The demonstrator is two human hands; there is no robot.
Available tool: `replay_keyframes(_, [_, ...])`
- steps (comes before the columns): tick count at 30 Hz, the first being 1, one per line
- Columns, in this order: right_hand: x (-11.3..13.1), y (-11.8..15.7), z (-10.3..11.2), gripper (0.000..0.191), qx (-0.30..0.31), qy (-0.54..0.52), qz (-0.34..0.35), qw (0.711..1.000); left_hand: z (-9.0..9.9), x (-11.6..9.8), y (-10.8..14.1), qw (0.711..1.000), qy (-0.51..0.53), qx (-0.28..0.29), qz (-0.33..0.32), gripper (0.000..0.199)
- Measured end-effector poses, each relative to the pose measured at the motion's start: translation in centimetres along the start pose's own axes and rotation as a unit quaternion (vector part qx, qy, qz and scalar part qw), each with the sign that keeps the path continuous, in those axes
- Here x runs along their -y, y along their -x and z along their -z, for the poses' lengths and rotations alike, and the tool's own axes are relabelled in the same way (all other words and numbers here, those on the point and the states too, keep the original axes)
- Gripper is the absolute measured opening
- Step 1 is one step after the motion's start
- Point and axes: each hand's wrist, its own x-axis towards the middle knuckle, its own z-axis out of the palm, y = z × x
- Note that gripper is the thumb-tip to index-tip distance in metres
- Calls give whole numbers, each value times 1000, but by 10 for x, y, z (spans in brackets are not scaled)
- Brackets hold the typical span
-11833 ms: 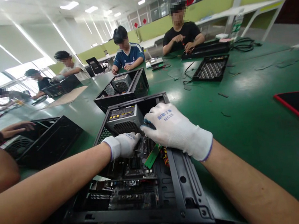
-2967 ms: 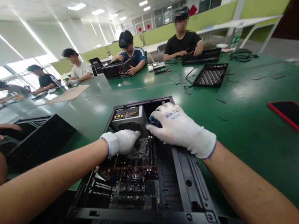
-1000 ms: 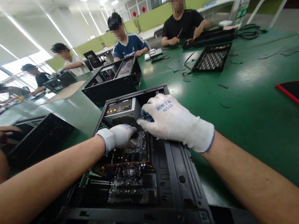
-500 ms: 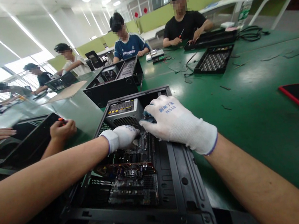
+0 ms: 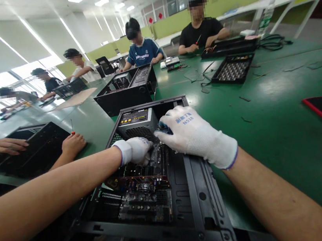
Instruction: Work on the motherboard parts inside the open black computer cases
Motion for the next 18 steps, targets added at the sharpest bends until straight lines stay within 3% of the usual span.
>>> replay_keyframes(5, [1,-2,3,40,-12,-32,-8,999,7,1,4,1000,20,-22,7,76])
replay_keyframes(9, [3,-1,6,41,-37,-76,-37,996,14,5,15,997,59,-51,2,70])
replay_keyframes(13, [-4,21,2,63,-101,-147,-154,972,18,9,29,989,103,-103,-16,59])
replay_keyframes(16, [-15,51,-8,83,-83,-227,-290,926,19,8,38,982,129,-139,-26,56])
replay_keyframes(18, [-23,72,-18,87,-65,-290,-336,894,21,6,44,976,146,-159,-35,55])
